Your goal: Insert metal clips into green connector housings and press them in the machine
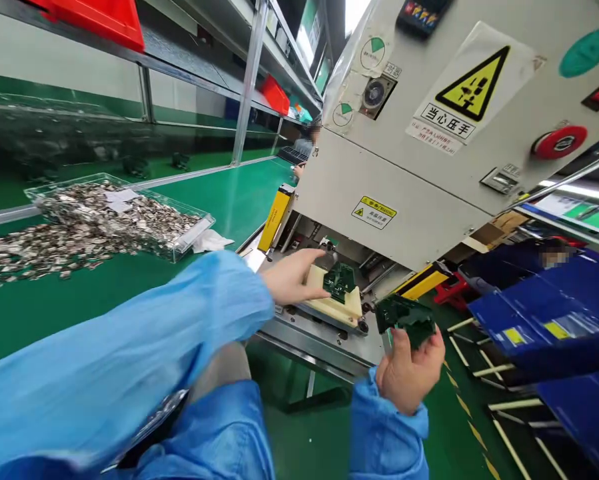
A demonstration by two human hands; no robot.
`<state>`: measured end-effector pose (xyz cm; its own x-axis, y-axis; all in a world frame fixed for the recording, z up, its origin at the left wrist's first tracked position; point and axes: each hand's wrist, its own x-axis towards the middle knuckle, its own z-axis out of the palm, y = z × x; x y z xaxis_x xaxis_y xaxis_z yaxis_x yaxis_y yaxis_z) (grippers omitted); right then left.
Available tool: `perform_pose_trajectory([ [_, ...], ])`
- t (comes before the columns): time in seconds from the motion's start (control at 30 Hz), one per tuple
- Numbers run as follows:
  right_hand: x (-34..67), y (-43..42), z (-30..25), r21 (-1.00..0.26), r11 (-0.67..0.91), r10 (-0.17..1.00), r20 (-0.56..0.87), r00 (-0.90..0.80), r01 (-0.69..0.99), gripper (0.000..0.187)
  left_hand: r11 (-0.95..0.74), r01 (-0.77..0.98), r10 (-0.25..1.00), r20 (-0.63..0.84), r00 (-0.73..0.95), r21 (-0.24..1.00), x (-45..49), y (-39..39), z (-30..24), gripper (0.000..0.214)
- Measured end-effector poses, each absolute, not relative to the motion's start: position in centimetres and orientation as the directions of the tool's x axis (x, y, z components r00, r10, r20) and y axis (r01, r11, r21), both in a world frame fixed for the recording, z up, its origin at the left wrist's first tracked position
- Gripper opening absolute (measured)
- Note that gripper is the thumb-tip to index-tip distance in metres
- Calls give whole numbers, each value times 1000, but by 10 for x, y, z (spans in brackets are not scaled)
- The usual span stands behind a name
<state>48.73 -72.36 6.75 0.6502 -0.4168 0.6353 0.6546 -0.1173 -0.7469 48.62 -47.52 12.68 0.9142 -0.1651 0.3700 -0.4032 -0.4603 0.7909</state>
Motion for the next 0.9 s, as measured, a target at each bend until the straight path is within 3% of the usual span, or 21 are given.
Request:
perform_pose_trajectory([
  [0.07, 508, -742, 70, -775, -173, -390, 621, 681, 608, 61, -457, -384, -162, 350, 923, 802, 519, -503, 128, 80],
  [0.17, 532, -747, 74, -798, -171, -252, 603, 757, 578, 61, -427, -341, -125, 318, 940, 837, 540, -520, 129, 83],
  [0.33, 566, -724, 90, -730, -264, 57, 640, 766, 630, 67, -309, -298, -59, 294, 954, 903, 498, -475, 133, 75],
  [0.47, 583, -708, 103, -640, -367, 441, 520, 732, 675, 57, -280, -90, -45, 80, 996, 956, 434, -413, 117, 57],
  [0.57, 583, -704, 107, -644, -390, 540, 418, 730, 657, 55, -231, 76, -3, -79, 997, 970, 402, -386, 90, 49],
  [0.67, 568, -715, 99, -555, -495, 464, 482, 743, 669, 63, -205, 149, 38, -144, 989, 967, 398, -381, 61, 54],
  [0.77, 540, -752, 71, -415, -707, 221, 639, 737, 572, 65, -249, 141, -3, -146, 989, 958, 412, -383, 42, 60],
  [0.83, 517, -787, 42, -497, -791, -50, 634, 772, 357, 65, -281, 87, -80, -113, 990, 956, 422, -382, 35, 58],
  [0.9, 496, -818, 14, -682, -711, -217, 447, 868, 173, 62, -306, 20, -145, -68, 987, 952, 429, -378, 33, 54],
])
